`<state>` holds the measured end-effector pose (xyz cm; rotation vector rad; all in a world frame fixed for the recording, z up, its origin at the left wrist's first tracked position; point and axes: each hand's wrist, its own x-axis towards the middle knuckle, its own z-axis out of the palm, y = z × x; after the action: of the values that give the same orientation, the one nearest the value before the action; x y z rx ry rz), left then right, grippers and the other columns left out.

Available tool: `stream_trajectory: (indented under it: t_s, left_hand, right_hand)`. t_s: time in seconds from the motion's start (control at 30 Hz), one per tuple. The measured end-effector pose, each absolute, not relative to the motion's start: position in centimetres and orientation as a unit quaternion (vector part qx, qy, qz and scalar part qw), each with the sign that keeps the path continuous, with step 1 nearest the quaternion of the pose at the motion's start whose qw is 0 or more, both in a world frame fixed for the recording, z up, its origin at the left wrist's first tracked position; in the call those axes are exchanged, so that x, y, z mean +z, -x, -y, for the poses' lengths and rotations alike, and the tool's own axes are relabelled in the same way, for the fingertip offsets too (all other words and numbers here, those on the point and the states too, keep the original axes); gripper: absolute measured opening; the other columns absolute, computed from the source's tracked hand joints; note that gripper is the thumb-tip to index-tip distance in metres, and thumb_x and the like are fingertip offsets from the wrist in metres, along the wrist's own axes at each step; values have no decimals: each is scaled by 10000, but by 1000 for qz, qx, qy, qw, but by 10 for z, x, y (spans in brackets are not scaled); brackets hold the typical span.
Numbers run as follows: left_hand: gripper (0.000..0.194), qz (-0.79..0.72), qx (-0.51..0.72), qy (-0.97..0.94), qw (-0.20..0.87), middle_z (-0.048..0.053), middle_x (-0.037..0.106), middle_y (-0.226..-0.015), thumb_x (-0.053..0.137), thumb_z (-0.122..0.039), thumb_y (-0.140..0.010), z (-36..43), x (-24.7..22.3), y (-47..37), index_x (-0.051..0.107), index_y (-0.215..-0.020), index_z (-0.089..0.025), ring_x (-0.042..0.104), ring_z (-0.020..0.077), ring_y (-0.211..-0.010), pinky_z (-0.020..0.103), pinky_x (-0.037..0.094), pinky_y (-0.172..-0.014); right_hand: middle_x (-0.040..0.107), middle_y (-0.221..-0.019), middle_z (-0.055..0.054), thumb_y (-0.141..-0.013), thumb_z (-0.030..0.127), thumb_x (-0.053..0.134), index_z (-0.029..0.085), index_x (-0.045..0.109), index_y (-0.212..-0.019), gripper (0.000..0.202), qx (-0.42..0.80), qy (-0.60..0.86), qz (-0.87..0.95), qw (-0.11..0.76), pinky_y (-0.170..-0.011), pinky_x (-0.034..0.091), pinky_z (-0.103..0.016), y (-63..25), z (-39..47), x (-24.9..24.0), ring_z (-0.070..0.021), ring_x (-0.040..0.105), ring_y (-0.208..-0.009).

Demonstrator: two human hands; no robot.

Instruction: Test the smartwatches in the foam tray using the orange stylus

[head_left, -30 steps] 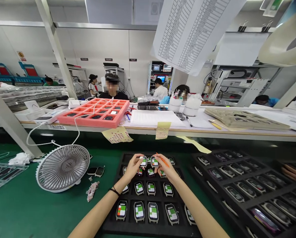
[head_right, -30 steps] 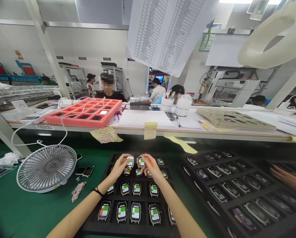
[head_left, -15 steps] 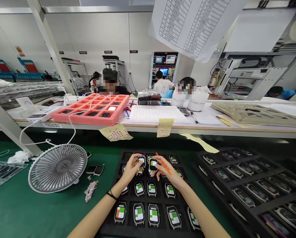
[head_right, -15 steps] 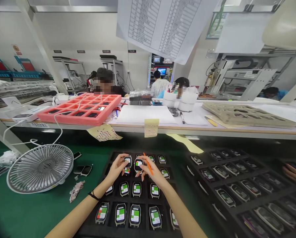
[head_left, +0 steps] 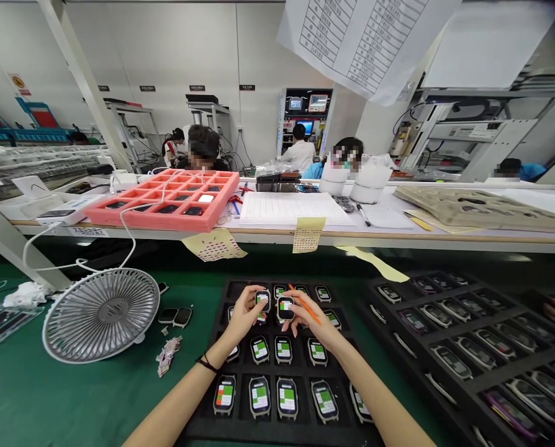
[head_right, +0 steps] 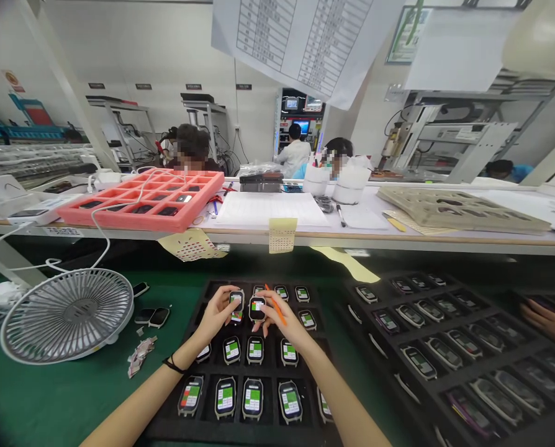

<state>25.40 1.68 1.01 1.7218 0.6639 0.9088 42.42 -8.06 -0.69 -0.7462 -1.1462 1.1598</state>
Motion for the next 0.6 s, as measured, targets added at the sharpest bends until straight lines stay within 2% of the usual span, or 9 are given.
stream_trajectory:
  t_s: [0.2,0.33,0.5,0.6]
  left_hand:
    - [438,-276,370,-711,531,0,503,-792,569,-527,-803,-17,12,-252,501,-1049,-171,376,25,-422,156,339,-355]
    - [447,-268,368,-722,521,9,524,-828,602,-517,-783,-17,11,-252,492,-1046,-172,380,23,-423,154,337,-352]
    - [431,-280,368,-715,524,-11,497,-772,545,-525,-821,-19,9,-251,502,-1062,-170,379,20,-389,160,322,-351]
    - [427,-278,368,-712,530,1,510,-804,550,-514,-823,-22,7,-250,505,-1073,-171,397,29,-418,162,340,-362]
  right_hand:
    - [495,-987,-45,-847,467,562,215,486,-1078,350,487,350,511,616,-467,448,-241,-424,81,-5,-154,643,-618]
    - [491,-952,-40,-837,473,573,208,486,-1080,369,486,354,505,619,-464,444,-243,-424,80,-5,-158,642,-610]
    - [516,-1031,-63,-818,464,599,221,488,-1073,370,488,365,498,617,-462,451,-246,-424,80,-7,-143,632,-597]
    - [513,-1004,-52,-813,448,613,226,491,-1068,359,486,370,495,618,-460,447,-247,-424,79,-7,-141,629,-583]
